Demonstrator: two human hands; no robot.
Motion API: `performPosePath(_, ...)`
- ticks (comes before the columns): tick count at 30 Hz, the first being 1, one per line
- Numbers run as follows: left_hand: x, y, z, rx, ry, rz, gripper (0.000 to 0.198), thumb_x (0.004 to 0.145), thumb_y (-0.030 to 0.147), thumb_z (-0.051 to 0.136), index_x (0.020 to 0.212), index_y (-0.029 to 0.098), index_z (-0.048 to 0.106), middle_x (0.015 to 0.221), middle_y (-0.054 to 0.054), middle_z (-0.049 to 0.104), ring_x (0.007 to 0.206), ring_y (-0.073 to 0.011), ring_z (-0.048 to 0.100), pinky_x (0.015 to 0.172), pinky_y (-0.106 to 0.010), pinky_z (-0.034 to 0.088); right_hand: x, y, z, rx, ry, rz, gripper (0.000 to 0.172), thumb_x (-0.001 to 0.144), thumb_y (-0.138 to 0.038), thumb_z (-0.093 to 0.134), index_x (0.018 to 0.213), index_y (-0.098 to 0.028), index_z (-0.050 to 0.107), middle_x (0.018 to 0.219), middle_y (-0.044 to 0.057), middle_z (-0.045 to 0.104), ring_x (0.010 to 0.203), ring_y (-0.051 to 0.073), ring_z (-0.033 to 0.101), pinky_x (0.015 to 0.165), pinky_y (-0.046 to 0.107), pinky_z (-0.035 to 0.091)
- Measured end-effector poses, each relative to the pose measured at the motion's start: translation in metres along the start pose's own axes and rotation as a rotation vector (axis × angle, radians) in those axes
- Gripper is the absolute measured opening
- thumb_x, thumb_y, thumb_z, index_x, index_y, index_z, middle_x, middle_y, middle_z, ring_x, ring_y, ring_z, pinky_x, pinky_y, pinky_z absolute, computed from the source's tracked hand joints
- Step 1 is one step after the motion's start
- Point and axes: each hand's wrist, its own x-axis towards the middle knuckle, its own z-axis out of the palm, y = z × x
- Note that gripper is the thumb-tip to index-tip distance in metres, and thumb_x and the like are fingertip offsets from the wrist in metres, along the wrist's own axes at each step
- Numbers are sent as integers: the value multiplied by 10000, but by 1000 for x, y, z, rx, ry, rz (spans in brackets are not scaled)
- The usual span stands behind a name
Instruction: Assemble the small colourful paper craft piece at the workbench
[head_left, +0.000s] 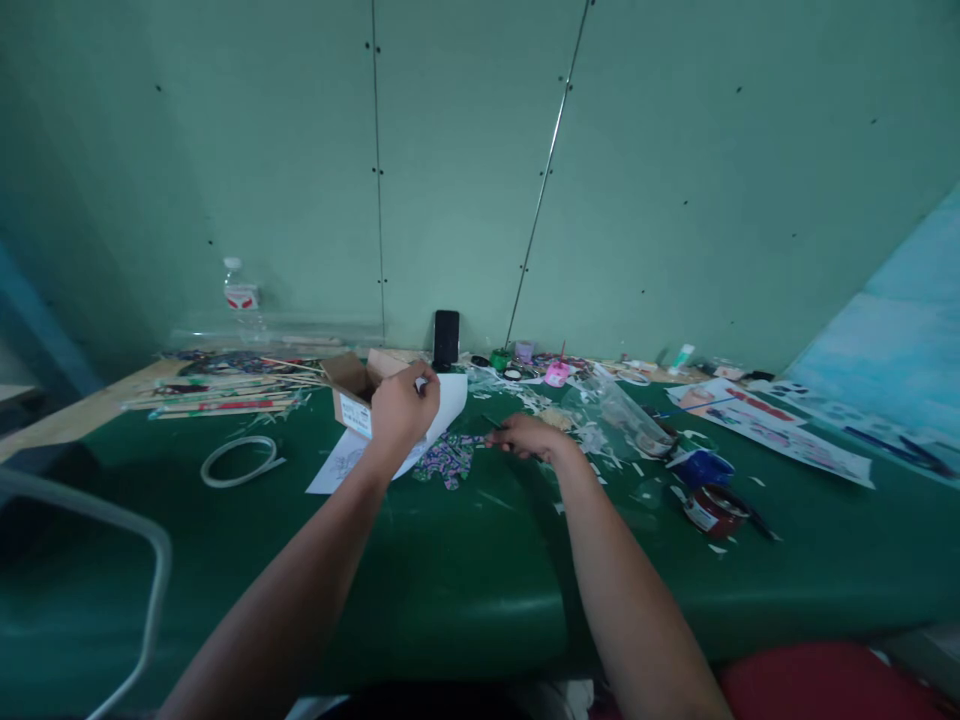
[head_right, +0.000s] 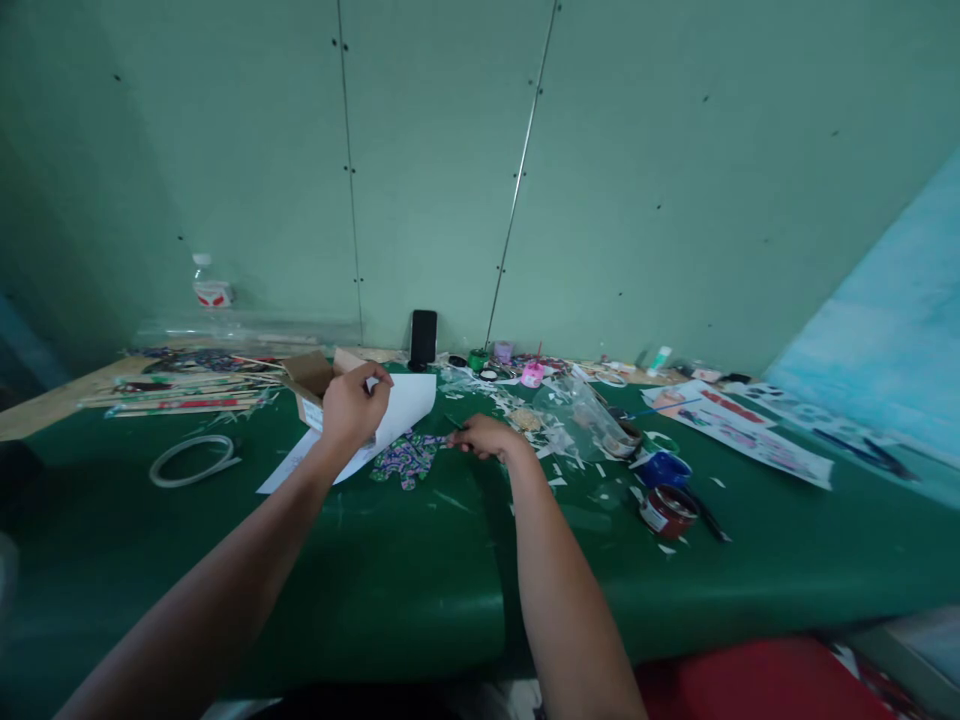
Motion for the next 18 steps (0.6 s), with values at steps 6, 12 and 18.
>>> performPosePath(6, -2, 1, 4, -36, -34, 9, 192, 744, 231, 466, 764, 220, 657, 568, -9, 565, 523, -152, 497, 548, -256, 303, 4, -5, 9, -260, -67, 34, 200, 786, -319, 555, 663, -164, 578, 522, -44, 516, 400, 59, 371, 409, 204, 277)
performPosePath(12, -3, 1, 8, -63, -41, 25, 192, 745, 237, 468, 755, 212, 659, 569, -10, 561, 521, -144, 491, 561, -255, 321, 2, -11, 17, -333, -33, -99, 220, 769, -323, 561, 620, -162, 577, 514, -26, 545, 477, 89, 458, 489, 211, 325)
performPosePath(18, -3, 0, 8, -89, -43, 7, 194, 741, 242, 465, 747, 216, 657, 551, -3, 542, 499, -140, 462, 542, -255, 308, -4, -15, 14, -327, -75, -143, 196, 762, -295, 539, 670, -150, 632, 575, -5, 605, 487, 82, 443, 497, 207, 305)
